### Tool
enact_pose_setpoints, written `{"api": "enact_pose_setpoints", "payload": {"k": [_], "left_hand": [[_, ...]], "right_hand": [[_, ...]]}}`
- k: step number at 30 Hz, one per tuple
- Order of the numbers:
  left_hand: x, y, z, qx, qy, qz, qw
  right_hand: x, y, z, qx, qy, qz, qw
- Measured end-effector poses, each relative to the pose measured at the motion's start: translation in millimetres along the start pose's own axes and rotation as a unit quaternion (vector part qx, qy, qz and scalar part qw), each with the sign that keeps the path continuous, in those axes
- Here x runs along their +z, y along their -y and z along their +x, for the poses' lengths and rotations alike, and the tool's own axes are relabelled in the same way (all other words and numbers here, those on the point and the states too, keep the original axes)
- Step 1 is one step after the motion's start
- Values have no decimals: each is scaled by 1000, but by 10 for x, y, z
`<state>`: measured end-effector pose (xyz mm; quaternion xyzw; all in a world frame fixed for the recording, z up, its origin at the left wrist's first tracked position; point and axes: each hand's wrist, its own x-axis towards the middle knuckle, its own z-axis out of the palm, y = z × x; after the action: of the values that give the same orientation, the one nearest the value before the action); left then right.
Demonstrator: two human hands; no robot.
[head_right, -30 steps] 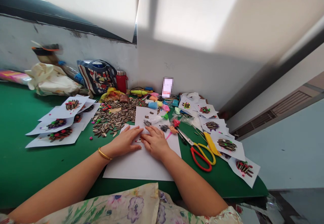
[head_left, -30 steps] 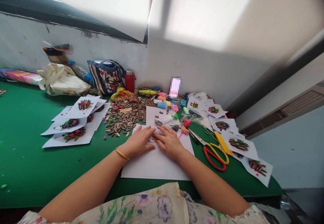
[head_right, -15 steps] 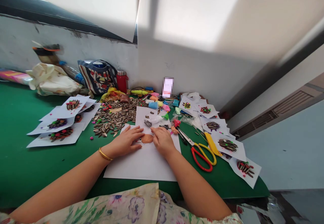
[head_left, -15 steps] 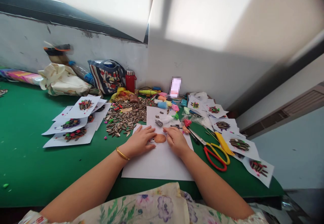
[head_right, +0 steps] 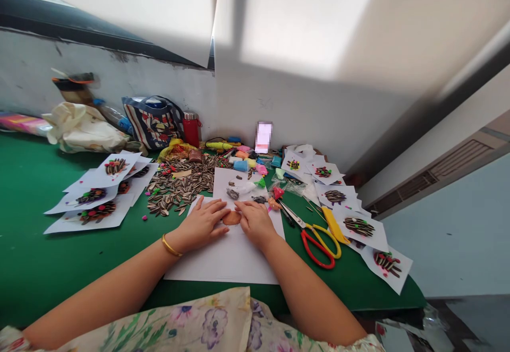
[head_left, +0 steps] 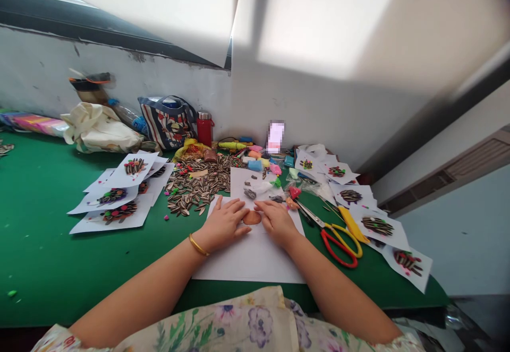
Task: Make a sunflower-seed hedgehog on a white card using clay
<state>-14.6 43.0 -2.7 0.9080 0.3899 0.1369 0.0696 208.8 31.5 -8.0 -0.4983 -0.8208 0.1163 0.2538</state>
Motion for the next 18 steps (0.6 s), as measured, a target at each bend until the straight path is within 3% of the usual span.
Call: {"api": "enact_pose_setpoints", "payload": {"k": [9,18], "left_hand": [[-15,-4,-5,3,3,-29,1000],[-152,-62,-2,88,28,-59,994]], "right_hand": [[17,-82,-3,4,-7,36,999],[26,-139,-14,9,-3,58,998]]}}
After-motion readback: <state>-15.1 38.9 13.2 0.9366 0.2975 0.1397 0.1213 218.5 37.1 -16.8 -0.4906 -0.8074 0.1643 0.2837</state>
